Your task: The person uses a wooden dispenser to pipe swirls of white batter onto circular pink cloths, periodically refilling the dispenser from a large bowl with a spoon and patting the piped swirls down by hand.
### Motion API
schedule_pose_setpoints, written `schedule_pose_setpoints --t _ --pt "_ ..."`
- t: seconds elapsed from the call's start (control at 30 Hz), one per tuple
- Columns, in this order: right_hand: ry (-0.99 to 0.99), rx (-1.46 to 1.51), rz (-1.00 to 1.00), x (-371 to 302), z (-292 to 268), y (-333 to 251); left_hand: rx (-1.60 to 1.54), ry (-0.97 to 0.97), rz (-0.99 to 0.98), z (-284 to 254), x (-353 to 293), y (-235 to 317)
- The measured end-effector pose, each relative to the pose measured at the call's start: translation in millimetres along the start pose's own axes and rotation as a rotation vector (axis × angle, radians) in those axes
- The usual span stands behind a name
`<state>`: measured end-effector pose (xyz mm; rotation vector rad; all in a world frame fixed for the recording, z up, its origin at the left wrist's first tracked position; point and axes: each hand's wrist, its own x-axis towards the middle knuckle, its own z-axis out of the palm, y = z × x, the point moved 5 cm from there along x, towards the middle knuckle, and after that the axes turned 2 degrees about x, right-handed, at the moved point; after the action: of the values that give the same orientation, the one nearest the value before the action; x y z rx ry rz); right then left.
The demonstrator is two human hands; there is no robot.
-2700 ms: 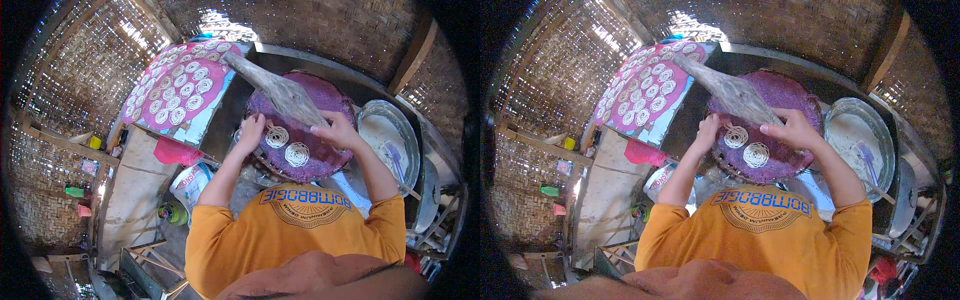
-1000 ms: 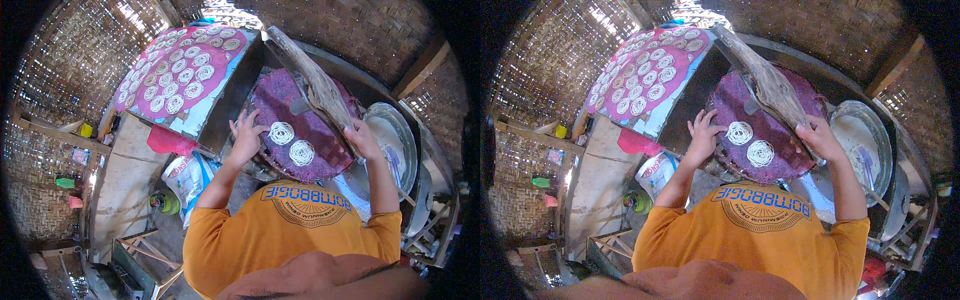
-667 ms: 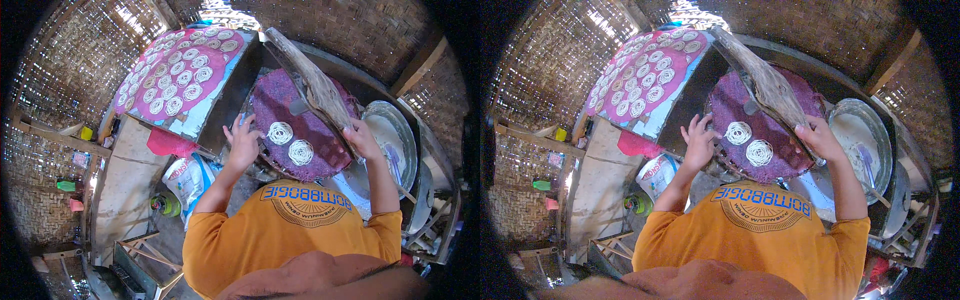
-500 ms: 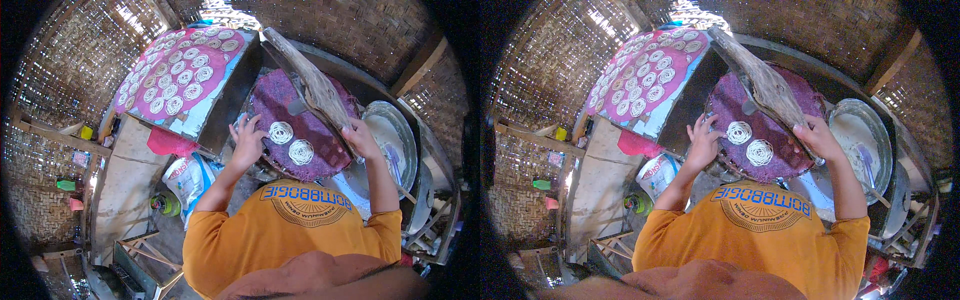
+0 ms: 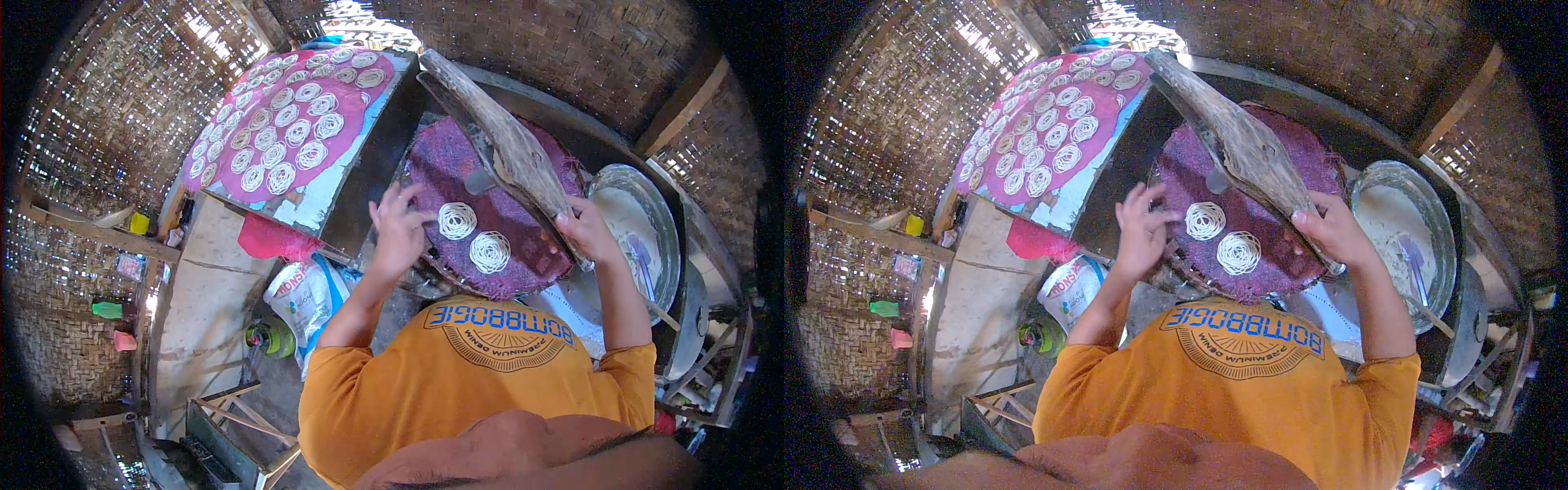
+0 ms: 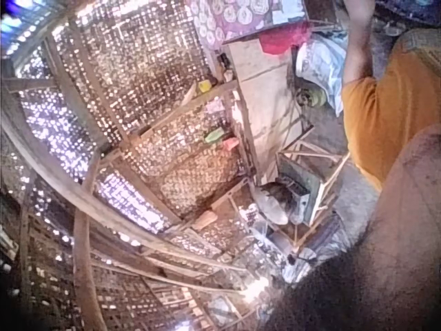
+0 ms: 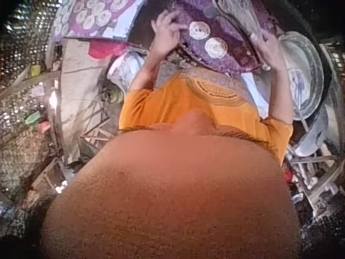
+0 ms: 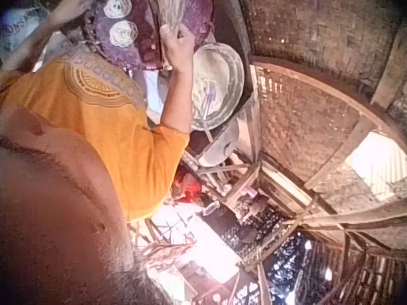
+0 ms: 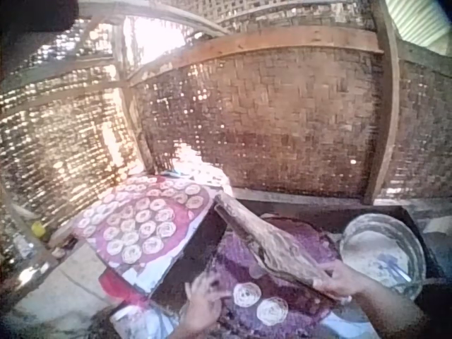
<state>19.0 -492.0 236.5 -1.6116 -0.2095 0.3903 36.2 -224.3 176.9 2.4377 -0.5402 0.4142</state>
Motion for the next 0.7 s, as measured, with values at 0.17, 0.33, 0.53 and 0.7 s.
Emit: schedule_pose_setpoints --t 0.17,0.33,0.53,0.7 --pt "-0.119 -0.022 0.064 18.3 16.4 -2.8 -1.523 0.049 -0.213 -20.0 83.8 -23.4" --pt "-0.370 0.079 0.227 33.2 22.0 0.5 -2.095 0.099 -0.114 -59.4 157.8 -3.3" --pt "-0.214 -0.110 0.351 69.1 7.7 -13.4 -2.257 0.072 0.002 -32.5 187.4 -37.4" --pt "-0.148 -0.426 0.228 102.9 6.9 2.1 -2.173 0.229 -0.101 -10.5 191.0 -79.4"
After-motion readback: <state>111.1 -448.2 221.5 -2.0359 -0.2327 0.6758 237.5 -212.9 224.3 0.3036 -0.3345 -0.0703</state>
